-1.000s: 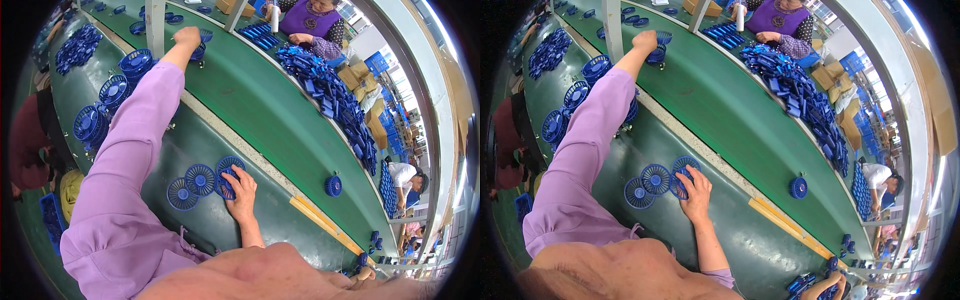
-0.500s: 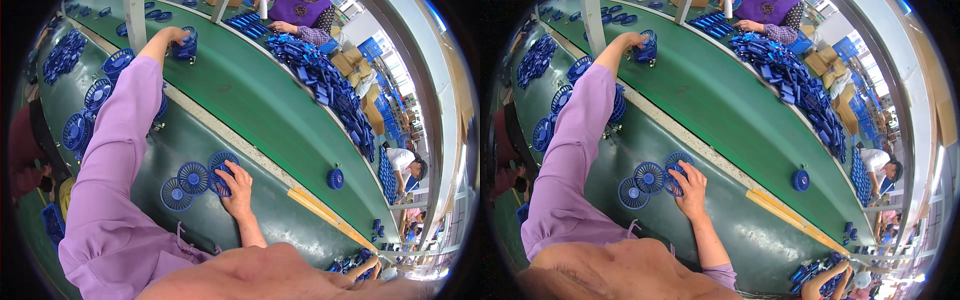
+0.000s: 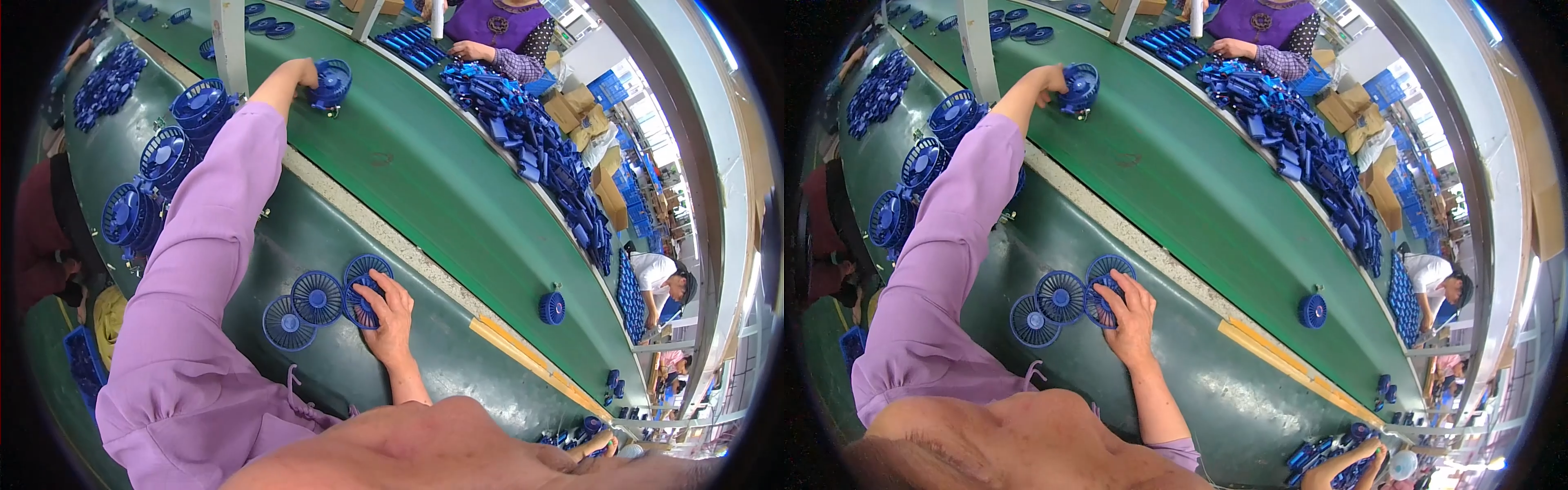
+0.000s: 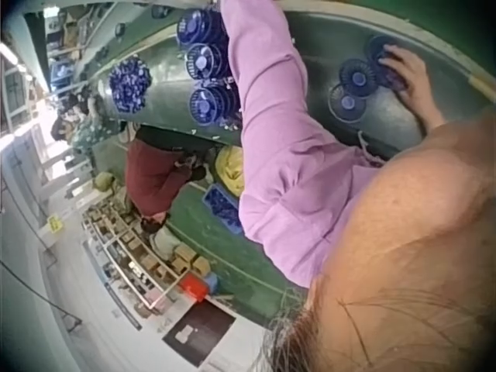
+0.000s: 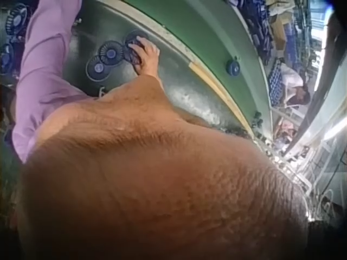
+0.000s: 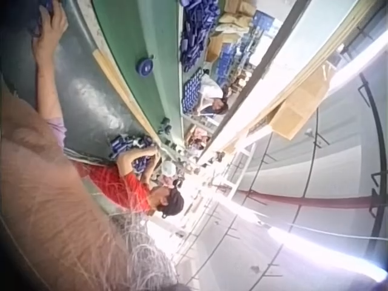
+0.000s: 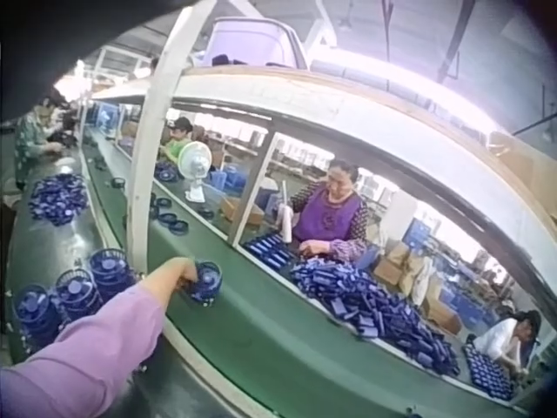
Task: The person assembles portable fans by picking up fan bodies and grilles, pressing the grilles onto the fan bodies by hand, and setting the assembled fans onto the conveyor belt.
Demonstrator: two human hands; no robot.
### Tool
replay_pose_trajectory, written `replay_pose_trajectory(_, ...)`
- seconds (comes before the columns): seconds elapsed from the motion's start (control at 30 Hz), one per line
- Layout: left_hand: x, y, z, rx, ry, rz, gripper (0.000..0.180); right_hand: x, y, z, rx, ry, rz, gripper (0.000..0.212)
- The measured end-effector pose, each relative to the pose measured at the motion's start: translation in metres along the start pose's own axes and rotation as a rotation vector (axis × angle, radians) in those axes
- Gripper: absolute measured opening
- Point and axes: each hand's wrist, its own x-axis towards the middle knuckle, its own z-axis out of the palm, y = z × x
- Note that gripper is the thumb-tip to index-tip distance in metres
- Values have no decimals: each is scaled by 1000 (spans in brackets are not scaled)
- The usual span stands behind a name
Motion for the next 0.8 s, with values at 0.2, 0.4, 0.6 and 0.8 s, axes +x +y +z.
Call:
replay_pose_trajectory(0.2, 8, 3, 24, 234, 235, 594, 45, 0, -11, 2, 32, 1, -44, 43)
replay_pose_trajectory(0.4, -33, 70, 56, 36, 48, 640, 43, -5, -1, 1, -6, 35, -29, 43)
replay_pose_trajectory(0.6, -85, 69, 10, 77, 107, 959, 41, -4, -8, 2, -1, -7, -49, 39)
replay_pose_trajectory(0.8, -187, 7, -65, -323, 209, 1039, 35, -11, 1, -1, 16, 16, -28, 38)
